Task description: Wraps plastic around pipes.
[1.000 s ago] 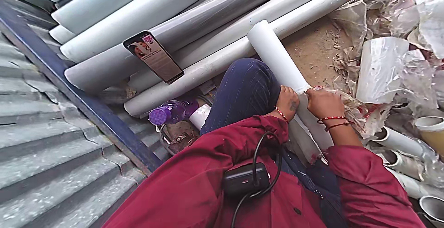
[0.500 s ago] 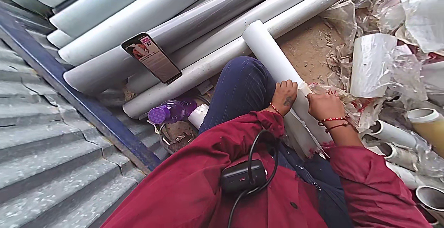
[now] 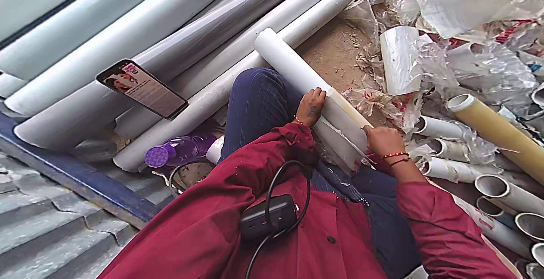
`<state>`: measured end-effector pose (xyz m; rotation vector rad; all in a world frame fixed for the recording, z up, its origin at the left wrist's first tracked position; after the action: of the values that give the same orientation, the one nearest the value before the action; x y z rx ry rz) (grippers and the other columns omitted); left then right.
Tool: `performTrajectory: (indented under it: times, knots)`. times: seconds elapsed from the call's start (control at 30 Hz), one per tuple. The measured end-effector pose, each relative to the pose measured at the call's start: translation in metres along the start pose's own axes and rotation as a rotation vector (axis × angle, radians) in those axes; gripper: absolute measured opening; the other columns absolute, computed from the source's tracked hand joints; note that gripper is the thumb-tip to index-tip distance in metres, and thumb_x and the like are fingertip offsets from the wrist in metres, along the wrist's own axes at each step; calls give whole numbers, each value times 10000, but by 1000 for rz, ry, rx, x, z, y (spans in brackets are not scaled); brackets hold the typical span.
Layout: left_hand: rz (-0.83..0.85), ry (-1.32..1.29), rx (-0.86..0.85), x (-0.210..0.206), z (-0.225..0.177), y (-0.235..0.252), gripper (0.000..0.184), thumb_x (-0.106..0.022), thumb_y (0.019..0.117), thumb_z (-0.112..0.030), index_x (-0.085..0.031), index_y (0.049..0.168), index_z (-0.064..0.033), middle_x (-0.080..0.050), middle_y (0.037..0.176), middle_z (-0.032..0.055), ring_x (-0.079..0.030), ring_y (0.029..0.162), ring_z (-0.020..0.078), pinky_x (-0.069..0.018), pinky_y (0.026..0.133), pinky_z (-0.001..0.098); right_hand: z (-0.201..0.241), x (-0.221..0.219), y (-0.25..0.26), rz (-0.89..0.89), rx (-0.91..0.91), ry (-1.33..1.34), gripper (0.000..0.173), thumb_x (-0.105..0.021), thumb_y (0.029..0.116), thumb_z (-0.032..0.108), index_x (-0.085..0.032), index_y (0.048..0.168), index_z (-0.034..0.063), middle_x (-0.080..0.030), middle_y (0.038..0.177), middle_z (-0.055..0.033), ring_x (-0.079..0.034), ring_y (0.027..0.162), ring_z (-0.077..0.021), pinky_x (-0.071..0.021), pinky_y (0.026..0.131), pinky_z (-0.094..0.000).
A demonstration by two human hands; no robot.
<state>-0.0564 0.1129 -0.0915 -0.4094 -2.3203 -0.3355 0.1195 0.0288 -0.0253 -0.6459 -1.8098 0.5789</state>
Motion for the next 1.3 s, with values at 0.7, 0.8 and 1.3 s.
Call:
performTrajectory:
  times: [0.7,0.8,1.3]
  knots:
    - [16,68,-21,3,3,14,181,-586,1004,-56,-707,1022,77,-708,1072,239,-700,1048,401,-556,908,518,-61,-58,-34,135,-122,111,318,-450,1068,116,-635,1289,-20,-687,1151,-310,-655,1117,-500,-477,912,-632]
    - [19,75,-36,1,2,14,181,-554,1007,-26,-702,1012,79,-702,1060,241,-698,1033,410,-562,875,524,-90,-53,-39,-126,-258,397,361,-411,1111,172,-663,1251,-45,-689,1100,-357,-653,1085,-556,-454,899,-699]
    - [-99,8,-44,7,-3,7,163,-631,978,-36,-721,1079,55,-717,1076,228,-718,879,344,-580,816,460,-77,-82,12,-535,-399,773,297,-439,1087,121,-639,1173,-80,-678,1059,-362,-664,987,-575,-467,796,-720]
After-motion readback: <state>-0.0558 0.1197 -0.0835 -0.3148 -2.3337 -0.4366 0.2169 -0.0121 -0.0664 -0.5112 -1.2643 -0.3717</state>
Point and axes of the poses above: each hand's wrist, its own y-axis towards the middle knuckle, its own x-axis out of the back of the hand, z = x × y, the point moved 6 cm from there along y, towards the middle knuckle
